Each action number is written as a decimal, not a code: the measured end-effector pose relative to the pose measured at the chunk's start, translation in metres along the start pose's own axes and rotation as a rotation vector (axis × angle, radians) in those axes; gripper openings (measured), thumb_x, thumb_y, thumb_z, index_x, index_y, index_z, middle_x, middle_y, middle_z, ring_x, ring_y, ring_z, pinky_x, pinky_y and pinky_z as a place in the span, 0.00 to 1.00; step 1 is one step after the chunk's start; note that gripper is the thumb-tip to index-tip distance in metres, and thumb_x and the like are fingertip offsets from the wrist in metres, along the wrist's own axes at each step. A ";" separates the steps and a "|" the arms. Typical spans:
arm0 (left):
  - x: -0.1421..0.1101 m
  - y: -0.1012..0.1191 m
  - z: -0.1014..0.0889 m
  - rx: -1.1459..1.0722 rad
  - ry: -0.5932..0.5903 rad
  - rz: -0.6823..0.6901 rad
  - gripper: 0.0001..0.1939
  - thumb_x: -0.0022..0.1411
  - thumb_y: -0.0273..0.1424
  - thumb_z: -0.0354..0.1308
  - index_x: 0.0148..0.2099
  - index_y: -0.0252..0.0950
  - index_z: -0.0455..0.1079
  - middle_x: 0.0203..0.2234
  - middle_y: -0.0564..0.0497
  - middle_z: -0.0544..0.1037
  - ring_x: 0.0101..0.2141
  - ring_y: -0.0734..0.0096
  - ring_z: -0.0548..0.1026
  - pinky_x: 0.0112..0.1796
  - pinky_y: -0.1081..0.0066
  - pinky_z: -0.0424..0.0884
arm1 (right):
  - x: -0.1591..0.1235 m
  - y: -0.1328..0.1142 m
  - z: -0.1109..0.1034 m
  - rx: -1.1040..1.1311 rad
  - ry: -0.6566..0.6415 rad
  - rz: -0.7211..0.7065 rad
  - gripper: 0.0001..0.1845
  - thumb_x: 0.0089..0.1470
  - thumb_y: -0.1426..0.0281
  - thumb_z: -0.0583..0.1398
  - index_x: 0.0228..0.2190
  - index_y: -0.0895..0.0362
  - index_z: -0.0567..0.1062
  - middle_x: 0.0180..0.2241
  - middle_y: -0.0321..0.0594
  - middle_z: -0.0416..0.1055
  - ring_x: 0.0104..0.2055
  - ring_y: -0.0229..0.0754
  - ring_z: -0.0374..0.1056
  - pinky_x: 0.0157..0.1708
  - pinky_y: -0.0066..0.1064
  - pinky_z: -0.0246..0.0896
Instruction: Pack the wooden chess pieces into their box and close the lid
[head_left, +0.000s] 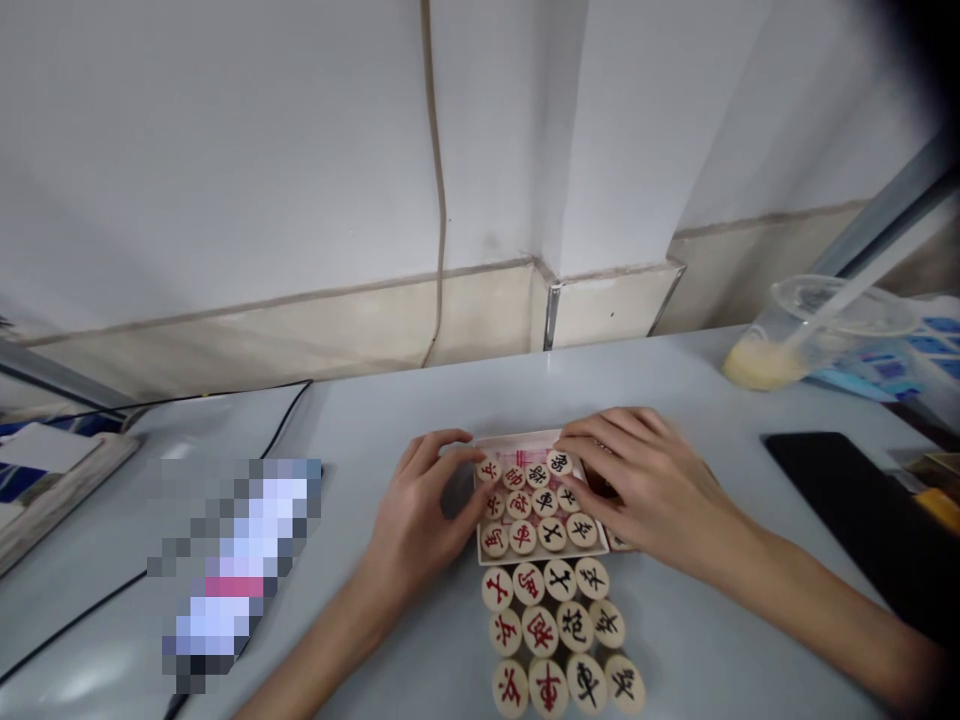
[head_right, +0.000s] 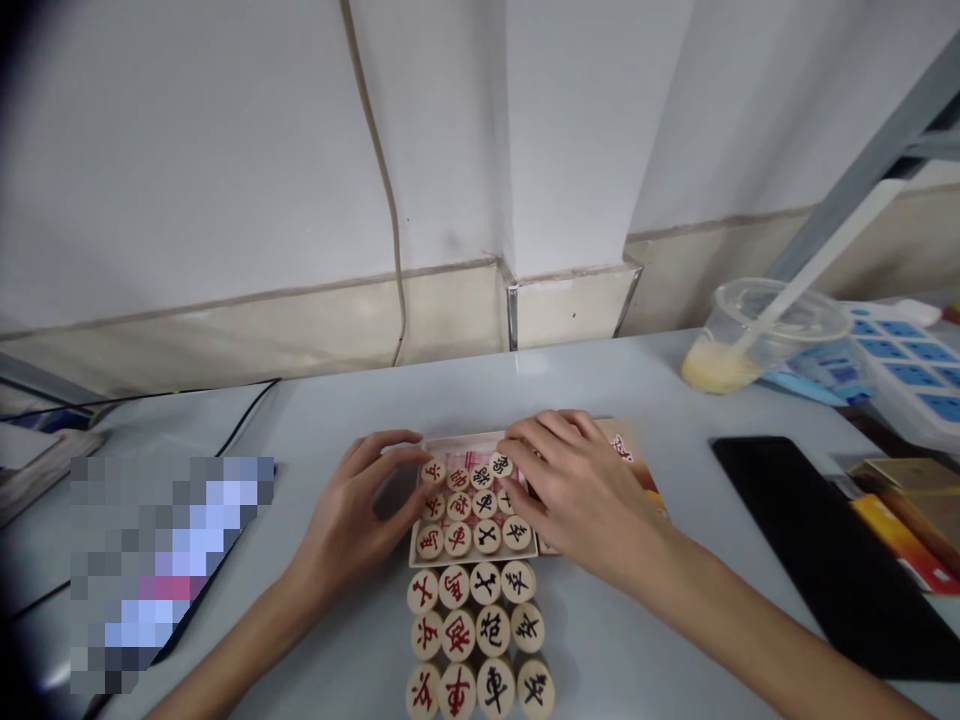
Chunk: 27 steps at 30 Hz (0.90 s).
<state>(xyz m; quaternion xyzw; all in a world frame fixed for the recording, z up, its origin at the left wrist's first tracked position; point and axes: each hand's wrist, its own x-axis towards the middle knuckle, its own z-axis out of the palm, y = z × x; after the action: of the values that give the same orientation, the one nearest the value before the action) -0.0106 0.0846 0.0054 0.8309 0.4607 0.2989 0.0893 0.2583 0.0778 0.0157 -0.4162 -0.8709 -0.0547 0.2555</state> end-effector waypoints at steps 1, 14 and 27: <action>0.000 0.000 0.000 0.014 -0.005 -0.002 0.10 0.66 0.31 0.61 0.49 0.41 0.73 0.50 0.45 0.74 0.50 0.57 0.73 0.49 0.54 0.71 | 0.000 0.000 0.000 -0.007 -0.009 0.003 0.10 0.64 0.70 0.57 0.46 0.55 0.75 0.46 0.41 0.76 0.47 0.45 0.68 0.47 0.40 0.58; 0.000 0.005 -0.001 0.006 -0.059 0.020 0.08 0.68 0.28 0.57 0.48 0.41 0.74 0.52 0.44 0.73 0.53 0.56 0.71 0.51 0.52 0.71 | -0.003 0.003 0.005 0.012 -0.052 0.000 0.10 0.66 0.70 0.55 0.43 0.56 0.77 0.46 0.42 0.76 0.50 0.47 0.67 0.46 0.41 0.60; -0.001 0.010 -0.008 -0.006 0.068 0.005 0.13 0.69 0.28 0.56 0.55 0.39 0.69 0.50 0.44 0.74 0.51 0.59 0.72 0.50 0.56 0.70 | -0.003 -0.001 -0.002 0.126 0.040 0.033 0.10 0.65 0.71 0.58 0.45 0.54 0.76 0.43 0.40 0.76 0.46 0.44 0.68 0.44 0.39 0.61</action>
<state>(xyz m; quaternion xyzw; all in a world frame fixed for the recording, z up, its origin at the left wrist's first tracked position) -0.0090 0.0771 0.0158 0.8211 0.4605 0.3289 0.0754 0.2599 0.0748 0.0159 -0.4125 -0.8603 -0.0036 0.2995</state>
